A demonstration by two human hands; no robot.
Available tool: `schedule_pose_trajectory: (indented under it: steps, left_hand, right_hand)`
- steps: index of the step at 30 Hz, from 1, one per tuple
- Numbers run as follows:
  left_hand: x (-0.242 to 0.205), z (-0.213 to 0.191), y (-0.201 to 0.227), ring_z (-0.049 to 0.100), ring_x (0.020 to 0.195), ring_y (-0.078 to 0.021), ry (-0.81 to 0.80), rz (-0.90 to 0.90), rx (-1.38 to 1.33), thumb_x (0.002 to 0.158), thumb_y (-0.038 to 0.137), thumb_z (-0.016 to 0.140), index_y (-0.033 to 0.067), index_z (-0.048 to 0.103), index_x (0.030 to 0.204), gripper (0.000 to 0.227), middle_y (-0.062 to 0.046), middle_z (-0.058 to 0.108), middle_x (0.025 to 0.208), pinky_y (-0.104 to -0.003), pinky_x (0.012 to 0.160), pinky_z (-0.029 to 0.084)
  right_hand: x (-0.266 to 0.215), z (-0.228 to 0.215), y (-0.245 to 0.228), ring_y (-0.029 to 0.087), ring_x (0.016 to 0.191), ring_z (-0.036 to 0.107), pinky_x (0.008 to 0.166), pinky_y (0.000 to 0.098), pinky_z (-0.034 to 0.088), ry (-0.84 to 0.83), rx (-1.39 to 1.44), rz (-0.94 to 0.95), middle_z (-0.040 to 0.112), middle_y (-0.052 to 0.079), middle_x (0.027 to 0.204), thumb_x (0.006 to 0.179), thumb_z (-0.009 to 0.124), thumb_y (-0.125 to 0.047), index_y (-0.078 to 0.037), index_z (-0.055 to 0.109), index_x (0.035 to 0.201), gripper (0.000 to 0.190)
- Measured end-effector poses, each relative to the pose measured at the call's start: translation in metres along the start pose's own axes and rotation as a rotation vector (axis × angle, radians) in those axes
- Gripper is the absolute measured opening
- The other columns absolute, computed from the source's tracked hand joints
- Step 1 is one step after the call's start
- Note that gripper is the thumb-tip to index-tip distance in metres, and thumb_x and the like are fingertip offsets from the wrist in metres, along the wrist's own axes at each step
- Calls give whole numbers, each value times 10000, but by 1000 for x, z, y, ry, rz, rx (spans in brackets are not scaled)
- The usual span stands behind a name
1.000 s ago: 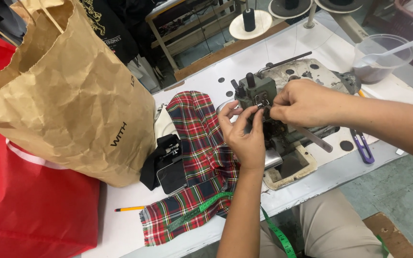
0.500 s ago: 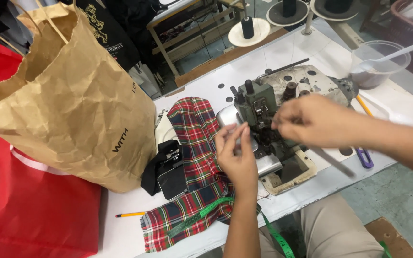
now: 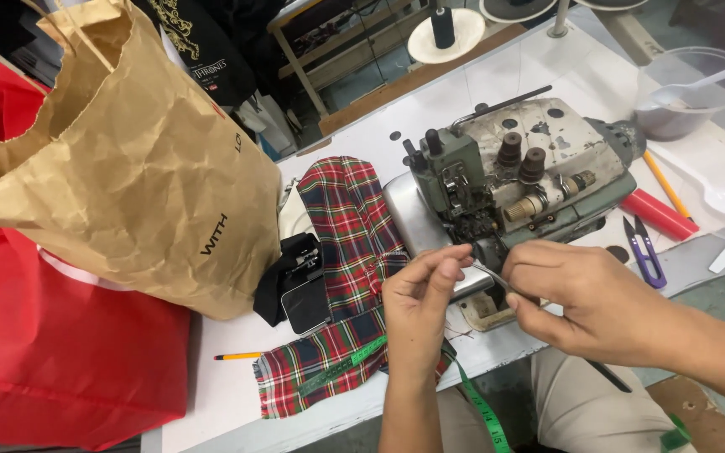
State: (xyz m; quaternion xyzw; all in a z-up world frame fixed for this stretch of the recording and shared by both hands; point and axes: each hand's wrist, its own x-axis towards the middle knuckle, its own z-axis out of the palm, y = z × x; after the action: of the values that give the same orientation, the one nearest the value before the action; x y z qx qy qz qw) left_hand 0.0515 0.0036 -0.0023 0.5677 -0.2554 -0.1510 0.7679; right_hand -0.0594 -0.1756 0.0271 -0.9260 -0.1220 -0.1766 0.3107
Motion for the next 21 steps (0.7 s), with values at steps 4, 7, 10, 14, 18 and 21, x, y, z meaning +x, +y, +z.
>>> schedule_pose_trajectory:
  steps: [4, 7, 10, 14, 18, 21]
  left_hand:
    - [1, 6, 0, 737, 947, -162, 6, -22, 48, 967, 193, 756, 37, 828, 1036, 185, -89, 812, 997, -293, 873, 597]
    - [2, 10, 0, 723, 890, -142, 9, -31, 50, 983, 195, 751, 41, 818, 957, 170, -62, 790, 901, -284, 832, 588]
    - [3, 13, 2, 716, 876, -131, 21, -23, 80, 991, 191, 740, 34, 804, 936, 179, -60, 787, 890, -270, 822, 587]
    - [5, 14, 3, 731, 874, -134, 44, -25, 137, 987, 202, 737, 35, 821, 954, 189, -65, 799, 893, -274, 837, 600]
    - [8, 17, 4, 744, 875, -146, 41, -8, 169, 985, 203, 739, 32, 822, 954, 193, -74, 800, 890, -285, 830, 617]
    - [9, 20, 5, 739, 835, -135, 58, -7, 191, 979, 205, 744, 26, 827, 962, 198, -77, 804, 867, -266, 793, 604]
  right_hand:
    - [-2, 0, 3, 228, 737, 611, 676, 339, 500, 20, 50, -38, 578, 32, 808, 1010, 559, -192, -93, 593, 819, 217]
    - [-6, 1, 7, 223, 713, 591, 657, 333, 489, 26, 95, -41, 556, 36, 793, 1015, 552, -191, -91, 580, 810, 231]
    - [-7, -2, 11, 214, 687, 563, 645, 321, 476, 72, 89, -32, 525, 30, 764, 995, 586, -193, -100, 568, 781, 234]
    - [-8, -9, 16, 233, 690, 551, 584, 346, 462, 113, -130, -81, 515, 12, 748, 969, 647, -243, -134, 571, 775, 235]
    - [-5, -14, 18, 210, 725, 554, 505, 374, 459, 72, -266, -141, 509, -7, 755, 962, 658, -223, -142, 545, 795, 218]
    - [-3, -14, 22, 234, 747, 556, 493, 395, 474, 62, -338, -191, 518, 14, 806, 969, 654, -239, -120, 534, 789, 246]
